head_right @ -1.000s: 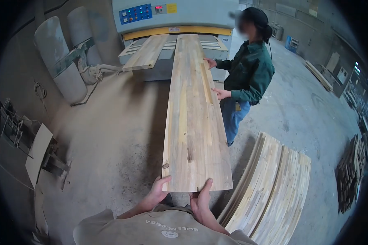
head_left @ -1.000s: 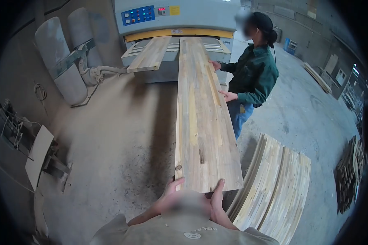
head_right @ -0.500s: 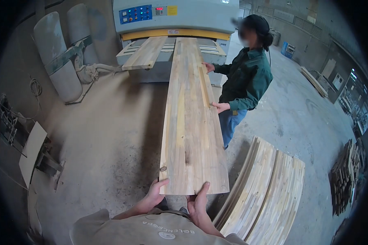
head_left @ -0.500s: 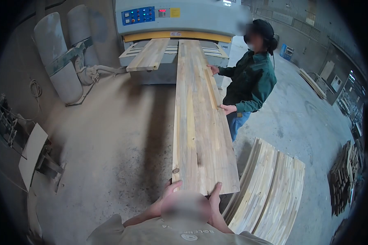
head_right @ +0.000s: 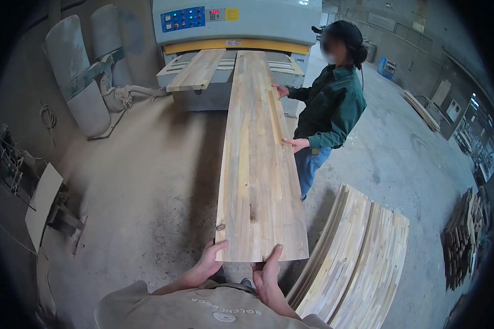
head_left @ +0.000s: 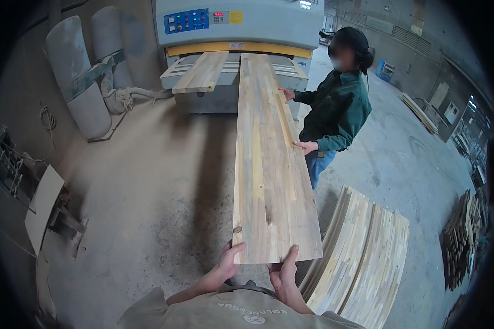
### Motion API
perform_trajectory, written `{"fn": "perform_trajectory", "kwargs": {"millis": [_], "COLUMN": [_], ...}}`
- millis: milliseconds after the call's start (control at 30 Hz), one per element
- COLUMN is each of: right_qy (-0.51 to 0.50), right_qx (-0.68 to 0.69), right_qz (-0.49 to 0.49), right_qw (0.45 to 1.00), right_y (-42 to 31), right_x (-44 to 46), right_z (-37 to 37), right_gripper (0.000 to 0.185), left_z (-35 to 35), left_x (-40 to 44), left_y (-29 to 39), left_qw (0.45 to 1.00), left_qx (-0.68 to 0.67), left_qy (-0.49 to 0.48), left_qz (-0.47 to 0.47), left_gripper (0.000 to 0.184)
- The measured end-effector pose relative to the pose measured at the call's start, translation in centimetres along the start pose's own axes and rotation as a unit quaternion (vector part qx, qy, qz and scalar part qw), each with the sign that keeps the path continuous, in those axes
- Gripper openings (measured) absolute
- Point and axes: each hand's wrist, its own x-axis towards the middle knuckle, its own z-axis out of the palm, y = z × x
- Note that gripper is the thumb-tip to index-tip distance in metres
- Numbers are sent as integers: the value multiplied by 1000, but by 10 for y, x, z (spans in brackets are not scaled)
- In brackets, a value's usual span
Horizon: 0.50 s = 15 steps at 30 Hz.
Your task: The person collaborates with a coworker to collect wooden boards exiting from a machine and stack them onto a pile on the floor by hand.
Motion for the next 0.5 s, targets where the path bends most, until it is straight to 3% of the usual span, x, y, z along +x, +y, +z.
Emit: {"fn": "perform_trajectory", "kwargs": {"millis": [500], "right_qy": [-10], "right_qx": [-18], "right_qz": [-9], "right_qw": [1000], "right_y": [2], "right_x": [4], "right_z": [0], "right_gripper": [69], "left_z": [-8], "left_x": [6], "left_y": [-2], "left_qw": [1000], "left_qx": [7], "left_qy": [-7], "left_qz": [-1], "left_gripper": [46]}}
